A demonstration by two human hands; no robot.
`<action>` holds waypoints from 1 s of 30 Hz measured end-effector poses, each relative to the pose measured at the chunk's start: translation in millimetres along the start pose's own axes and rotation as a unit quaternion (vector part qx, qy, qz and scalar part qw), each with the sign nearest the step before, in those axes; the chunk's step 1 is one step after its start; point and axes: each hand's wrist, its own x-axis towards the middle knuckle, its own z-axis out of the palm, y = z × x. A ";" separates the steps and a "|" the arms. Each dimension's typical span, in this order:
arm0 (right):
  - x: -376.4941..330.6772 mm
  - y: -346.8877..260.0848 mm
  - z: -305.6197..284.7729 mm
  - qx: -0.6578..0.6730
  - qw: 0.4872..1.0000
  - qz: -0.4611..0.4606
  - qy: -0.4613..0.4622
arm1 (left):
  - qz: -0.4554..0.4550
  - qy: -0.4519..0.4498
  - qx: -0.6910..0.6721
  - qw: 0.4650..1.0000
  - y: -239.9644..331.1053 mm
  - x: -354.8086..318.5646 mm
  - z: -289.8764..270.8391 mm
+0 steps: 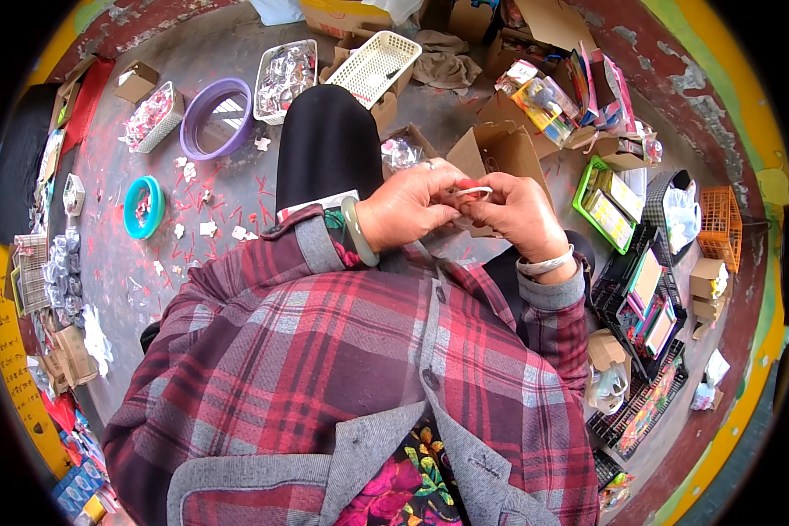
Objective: The person sits on the floor and handles small items, placing them into a cardboard box. They then fold the box flaps to close it and continue sorting items from a basket into the box.
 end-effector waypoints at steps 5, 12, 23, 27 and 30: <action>-2.8 -4.4 -2.6 0.002 0.999 -0.036 -0.003 | -0.114 0.057 0.022 0.992 14.4 0.7 3.1; -4.7 -5.9 -5.8 0.092 0.996 0.010 -0.006 | -0.215 -0.016 -0.058 0.975 4.4 0.9 -8.3; -5.2 -15.4 -8.1 -0.038 0.999 0.008 0.000 | -0.223 -0.036 -0.110 0.968 7.7 0.9 -3.8; -1.7 -7.5 -8.1 -0.065 0.998 -0.020 -0.002 | -0.215 -0.041 -0.130 0.967 11.3 0.5 -1.9; -2.1 -14.0 -7.4 -0.074 0.997 -0.010 -0.016 | -0.209 -0.052 -0.119 0.969 8.8 0.5 -2.2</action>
